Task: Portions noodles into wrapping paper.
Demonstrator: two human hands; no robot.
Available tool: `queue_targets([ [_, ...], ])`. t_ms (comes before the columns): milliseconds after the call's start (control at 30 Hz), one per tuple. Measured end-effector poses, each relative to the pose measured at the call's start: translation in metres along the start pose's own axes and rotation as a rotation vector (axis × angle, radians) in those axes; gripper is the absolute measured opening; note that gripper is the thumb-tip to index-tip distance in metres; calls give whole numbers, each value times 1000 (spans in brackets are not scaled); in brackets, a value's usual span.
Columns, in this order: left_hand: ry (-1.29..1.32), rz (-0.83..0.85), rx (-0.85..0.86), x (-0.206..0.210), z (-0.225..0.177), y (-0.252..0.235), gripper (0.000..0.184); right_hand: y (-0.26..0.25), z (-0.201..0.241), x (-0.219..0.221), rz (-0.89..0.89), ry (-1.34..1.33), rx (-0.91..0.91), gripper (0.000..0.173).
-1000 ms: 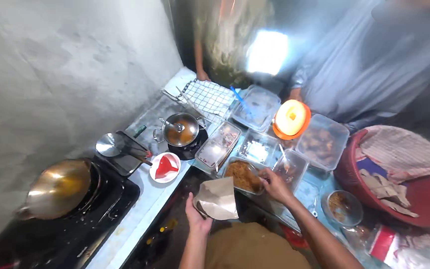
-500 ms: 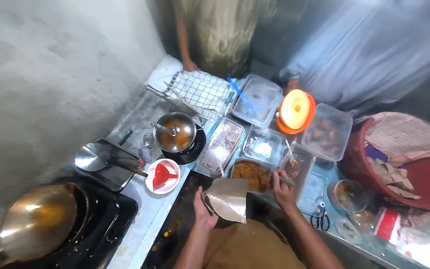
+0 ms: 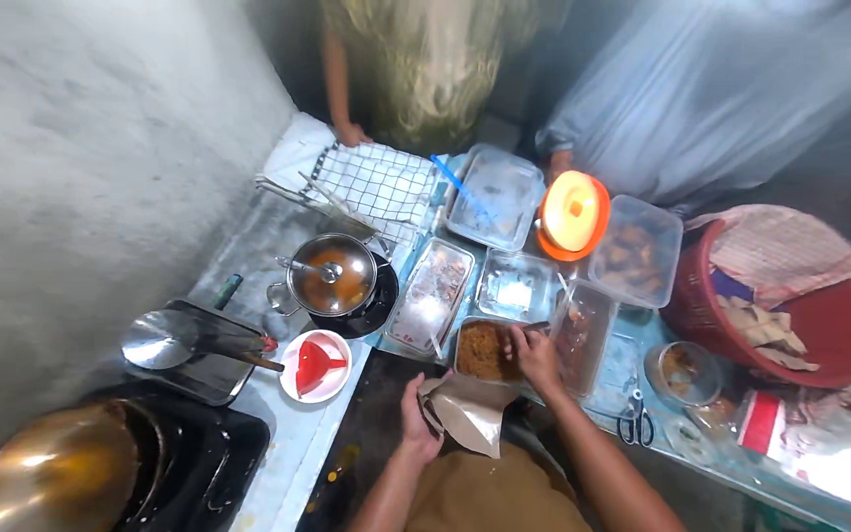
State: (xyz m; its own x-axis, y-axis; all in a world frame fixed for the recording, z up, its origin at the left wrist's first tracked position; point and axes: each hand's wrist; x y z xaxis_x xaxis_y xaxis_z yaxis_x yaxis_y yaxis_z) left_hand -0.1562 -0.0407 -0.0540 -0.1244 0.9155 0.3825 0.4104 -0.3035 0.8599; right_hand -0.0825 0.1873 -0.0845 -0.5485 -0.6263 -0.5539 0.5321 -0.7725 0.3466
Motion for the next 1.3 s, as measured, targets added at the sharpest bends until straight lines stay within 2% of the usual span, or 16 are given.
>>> queue_targets([
  [233, 1, 124, -48, -11, 3, -2, 60, -8, 5, 15, 49, 54, 16, 40],
  [333, -11, 137, -41, -13, 6, -4, 60, -8, 2, 24, 90, -29, 86, 40],
  [467, -9, 135, -39, -13, 4, -4, 58, -10, -10, 27, 36, -252, 130, 38],
  [667, 23, 163, -53, -16, 5, -5, 58, 0, -16, 22, -28, -501, 271, 37],
  [833, 33, 165, -46, -18, 6, -6, 59, 11, -11, 11, -94, -642, 299, 36],
  [1300, 76, 155, -16, -33, 2, -9, 66, 28, 22, -32, -141, -878, 242, 32],
])
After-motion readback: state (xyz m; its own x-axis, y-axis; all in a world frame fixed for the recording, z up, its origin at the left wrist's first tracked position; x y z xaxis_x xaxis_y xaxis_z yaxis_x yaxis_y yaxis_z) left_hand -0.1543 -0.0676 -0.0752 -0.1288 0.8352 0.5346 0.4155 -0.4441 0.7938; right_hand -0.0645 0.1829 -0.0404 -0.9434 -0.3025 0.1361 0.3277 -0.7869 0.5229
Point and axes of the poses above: each hand's wrist, its own y-axis away from the middle knuckle, its own x-axis out of the palm, z = x × y, and after that the axes turned 5 degrees about -z, right-handed
